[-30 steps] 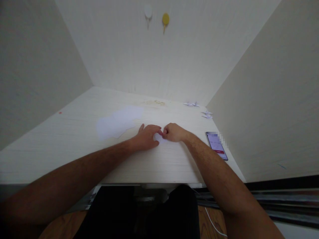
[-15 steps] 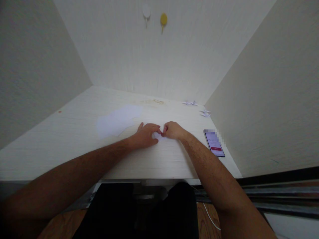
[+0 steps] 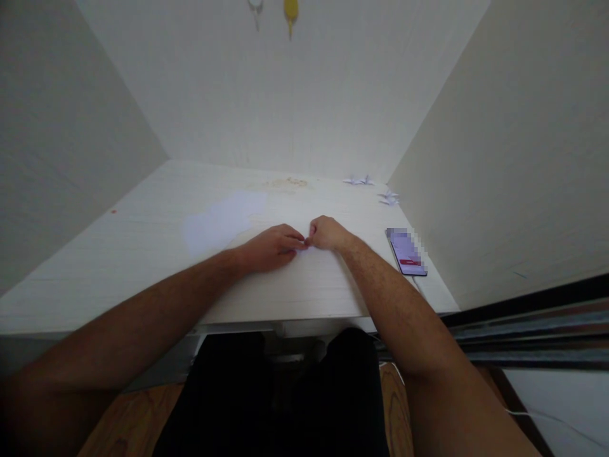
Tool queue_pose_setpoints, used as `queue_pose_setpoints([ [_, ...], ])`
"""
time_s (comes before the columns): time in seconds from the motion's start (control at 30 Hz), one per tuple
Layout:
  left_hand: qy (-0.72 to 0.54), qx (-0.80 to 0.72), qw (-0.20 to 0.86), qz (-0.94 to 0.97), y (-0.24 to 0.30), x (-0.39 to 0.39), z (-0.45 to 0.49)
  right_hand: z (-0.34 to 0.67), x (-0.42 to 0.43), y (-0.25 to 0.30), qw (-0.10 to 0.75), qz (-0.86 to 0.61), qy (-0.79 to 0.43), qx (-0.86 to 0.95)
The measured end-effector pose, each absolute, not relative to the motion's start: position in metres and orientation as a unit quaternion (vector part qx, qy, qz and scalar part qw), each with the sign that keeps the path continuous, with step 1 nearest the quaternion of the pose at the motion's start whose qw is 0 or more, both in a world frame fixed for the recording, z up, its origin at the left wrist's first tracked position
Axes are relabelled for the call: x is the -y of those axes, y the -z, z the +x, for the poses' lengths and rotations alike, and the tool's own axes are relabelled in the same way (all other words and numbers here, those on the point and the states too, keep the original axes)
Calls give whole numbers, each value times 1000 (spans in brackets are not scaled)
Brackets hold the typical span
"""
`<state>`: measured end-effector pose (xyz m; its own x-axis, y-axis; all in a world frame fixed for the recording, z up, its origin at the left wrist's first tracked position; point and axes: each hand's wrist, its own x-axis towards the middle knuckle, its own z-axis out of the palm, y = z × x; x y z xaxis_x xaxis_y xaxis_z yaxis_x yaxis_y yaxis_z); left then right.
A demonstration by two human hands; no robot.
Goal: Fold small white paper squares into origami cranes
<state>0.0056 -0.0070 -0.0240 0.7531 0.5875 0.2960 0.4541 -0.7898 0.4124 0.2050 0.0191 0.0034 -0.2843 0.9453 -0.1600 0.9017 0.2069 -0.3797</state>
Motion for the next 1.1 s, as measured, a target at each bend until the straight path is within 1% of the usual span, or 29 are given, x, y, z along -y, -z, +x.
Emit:
queue_pose_setpoints([
  [0.2,-198,-278,174,924,29,0,2,204,-16,-2,66,-588,-179,786],
  [0.37,-187,-272,187,925,26,0,-2,205,-17,-2,67,-590,-194,781],
  [0.57,-143,-258,198,935,14,4,-8,206,-18,0,73,-588,-204,780],
  [0.73,-143,-249,215,933,8,8,-8,210,-21,3,77,-584,-208,781],
  [1.1,-160,-217,184,945,19,2,-7,214,-17,5,80,-576,-220,783],
])
